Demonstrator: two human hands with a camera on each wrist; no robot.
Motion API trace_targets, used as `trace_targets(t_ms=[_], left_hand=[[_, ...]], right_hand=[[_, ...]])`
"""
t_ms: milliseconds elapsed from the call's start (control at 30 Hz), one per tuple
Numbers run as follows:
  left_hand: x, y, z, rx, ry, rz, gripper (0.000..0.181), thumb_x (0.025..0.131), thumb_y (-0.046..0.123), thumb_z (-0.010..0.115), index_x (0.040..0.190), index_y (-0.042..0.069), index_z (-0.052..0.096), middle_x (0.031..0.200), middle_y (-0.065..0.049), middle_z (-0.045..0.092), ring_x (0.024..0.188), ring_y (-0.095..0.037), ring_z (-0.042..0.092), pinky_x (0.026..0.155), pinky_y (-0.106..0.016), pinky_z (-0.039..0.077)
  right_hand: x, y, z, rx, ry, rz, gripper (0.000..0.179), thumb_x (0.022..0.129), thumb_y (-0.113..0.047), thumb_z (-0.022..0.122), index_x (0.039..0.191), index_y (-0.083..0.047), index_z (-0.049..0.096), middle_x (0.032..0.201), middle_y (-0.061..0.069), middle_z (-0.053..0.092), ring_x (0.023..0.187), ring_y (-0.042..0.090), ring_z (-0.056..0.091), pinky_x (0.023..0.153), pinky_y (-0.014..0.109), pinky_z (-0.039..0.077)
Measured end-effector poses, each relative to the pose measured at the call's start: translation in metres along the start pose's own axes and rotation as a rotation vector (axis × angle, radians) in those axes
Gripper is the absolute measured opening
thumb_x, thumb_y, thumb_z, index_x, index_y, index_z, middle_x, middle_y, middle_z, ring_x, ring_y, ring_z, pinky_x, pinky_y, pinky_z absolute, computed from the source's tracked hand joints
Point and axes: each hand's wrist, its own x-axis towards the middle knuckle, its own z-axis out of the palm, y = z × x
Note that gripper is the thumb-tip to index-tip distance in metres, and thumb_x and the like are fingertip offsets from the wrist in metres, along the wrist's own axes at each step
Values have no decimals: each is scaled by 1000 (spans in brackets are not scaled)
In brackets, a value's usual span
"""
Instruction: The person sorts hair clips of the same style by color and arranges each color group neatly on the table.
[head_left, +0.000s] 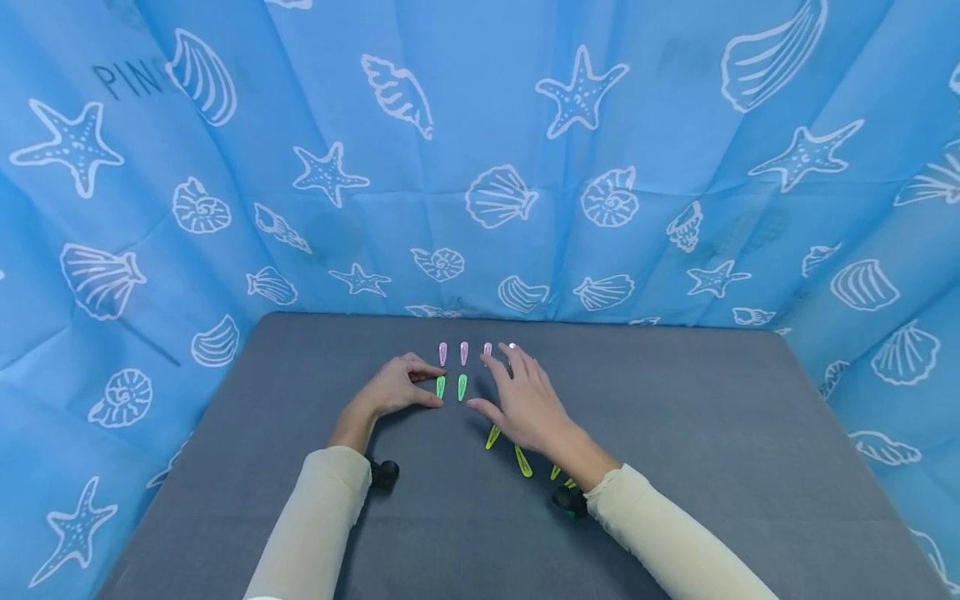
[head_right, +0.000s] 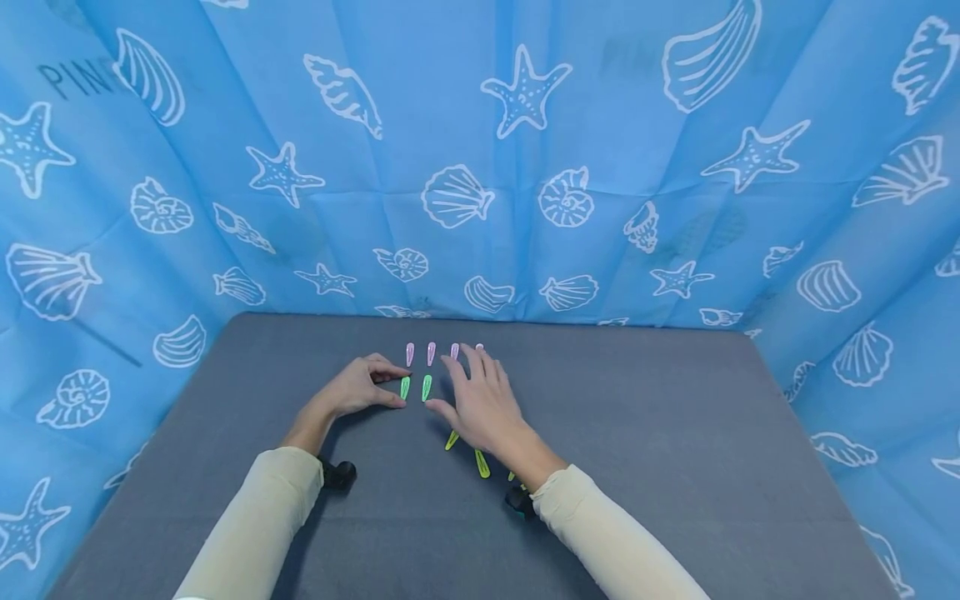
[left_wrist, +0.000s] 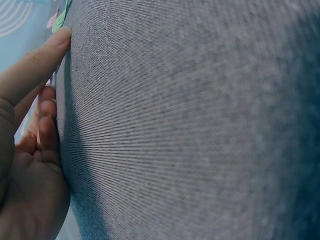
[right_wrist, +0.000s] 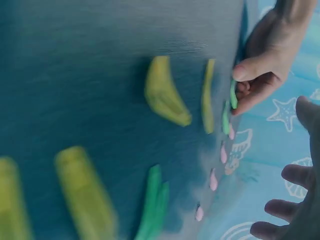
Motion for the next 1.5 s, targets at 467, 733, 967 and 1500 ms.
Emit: trace_targets(t_ms=[467,733,967,1500], left_hand=[[-1,-3,1,-19,5,4,45,77,29,91,120,27,77,115,-2,61,103,-20,53,91,-38,44],[0,-4,1,-20,8,24,46,77,29,91,121,24,77,114,-3,60,102,-20,52,90,-36,44],[0,-4,0,-35,-2,27,46,77,29,91,120,24,77,115,-4,60,103,-20,53,90,-35,44],[2,-4,1,-22,-4,23,46,77,30,91,120,26,77,112,-3,59,102,-19,52,88,-35,43]], right_hand=[[-44,39,5,-35,-28,5,86,92,-68,59,159,-19,36,169,19,21,158,45,14,121,70,14],[-62,58,4,-20,-26,7,89,90,-64,66,158,-16,37,168,21,22,157,46,16,119,72,15],[-73,70,-3,48,-24,3,87,88,-56,73,157,-12,40,165,24,27,154,48,21,118,72,19],[-76,73,-6,31,44,-60,19,89,-16,79,107,-17,76,110,6,62,99,24,49,79,36,33]])
